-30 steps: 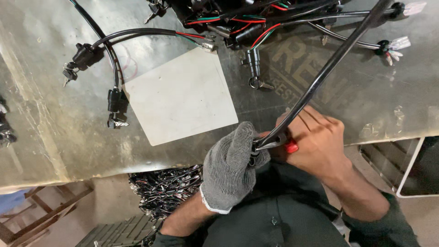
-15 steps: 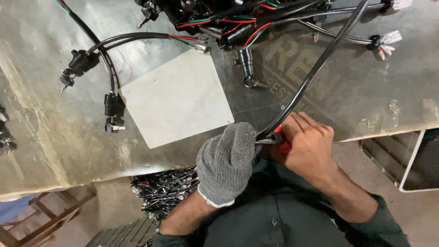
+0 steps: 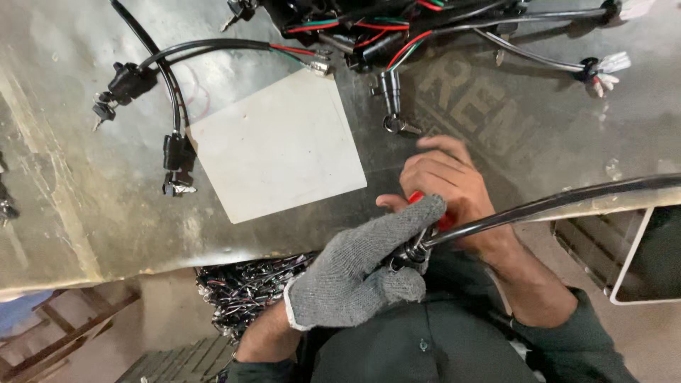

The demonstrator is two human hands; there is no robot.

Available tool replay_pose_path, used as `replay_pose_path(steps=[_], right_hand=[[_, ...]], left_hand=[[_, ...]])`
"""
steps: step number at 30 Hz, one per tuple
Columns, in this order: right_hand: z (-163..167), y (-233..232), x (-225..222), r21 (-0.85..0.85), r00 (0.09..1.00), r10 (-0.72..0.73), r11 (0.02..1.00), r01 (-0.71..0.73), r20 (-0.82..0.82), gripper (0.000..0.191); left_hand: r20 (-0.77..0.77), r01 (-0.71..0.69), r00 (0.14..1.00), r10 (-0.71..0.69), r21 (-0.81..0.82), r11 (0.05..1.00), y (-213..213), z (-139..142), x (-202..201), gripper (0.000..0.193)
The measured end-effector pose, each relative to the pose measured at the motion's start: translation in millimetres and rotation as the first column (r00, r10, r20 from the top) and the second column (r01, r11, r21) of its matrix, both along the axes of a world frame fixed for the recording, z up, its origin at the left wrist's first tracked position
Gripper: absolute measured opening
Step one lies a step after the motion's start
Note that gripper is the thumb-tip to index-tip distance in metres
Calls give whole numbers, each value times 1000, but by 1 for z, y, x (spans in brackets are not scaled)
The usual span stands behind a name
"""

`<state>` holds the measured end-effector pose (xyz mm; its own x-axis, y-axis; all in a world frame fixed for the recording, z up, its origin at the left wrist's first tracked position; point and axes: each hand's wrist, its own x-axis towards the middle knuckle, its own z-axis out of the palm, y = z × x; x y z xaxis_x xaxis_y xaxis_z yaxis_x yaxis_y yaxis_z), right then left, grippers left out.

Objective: The person picks up a black cable from a large pile of wire harnesses on a metal workbench and uses pliers to work on its connector end, manipulating the wires and fitting components. They repeat this process on successive harnesses, setting each one back on the bench.

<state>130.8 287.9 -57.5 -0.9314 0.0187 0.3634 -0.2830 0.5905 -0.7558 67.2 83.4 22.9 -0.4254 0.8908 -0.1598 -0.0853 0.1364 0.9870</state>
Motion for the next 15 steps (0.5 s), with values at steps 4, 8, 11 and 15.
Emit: replay_pose_path(steps=[4,8,11,15], right_hand=[[5,4,-6,-13,994,25,1000,-24,105,41],[16,0,-1,5,991,-31,1000,30,132,35],[16,-4,4,168,958,-153,979,113,244,33],[10,6,1,424,964,-261,880,213,57,56]], left_hand=[[-44,-58,997,57,-38,998,3,0,5,73],[-459,-158,878,137,-6,987,8,-3,6,66],[-583,-308,812,29,-386,869,16,-18,5,74],[-791,-502,598,131,-242,831,-1,-27,-3,76]])
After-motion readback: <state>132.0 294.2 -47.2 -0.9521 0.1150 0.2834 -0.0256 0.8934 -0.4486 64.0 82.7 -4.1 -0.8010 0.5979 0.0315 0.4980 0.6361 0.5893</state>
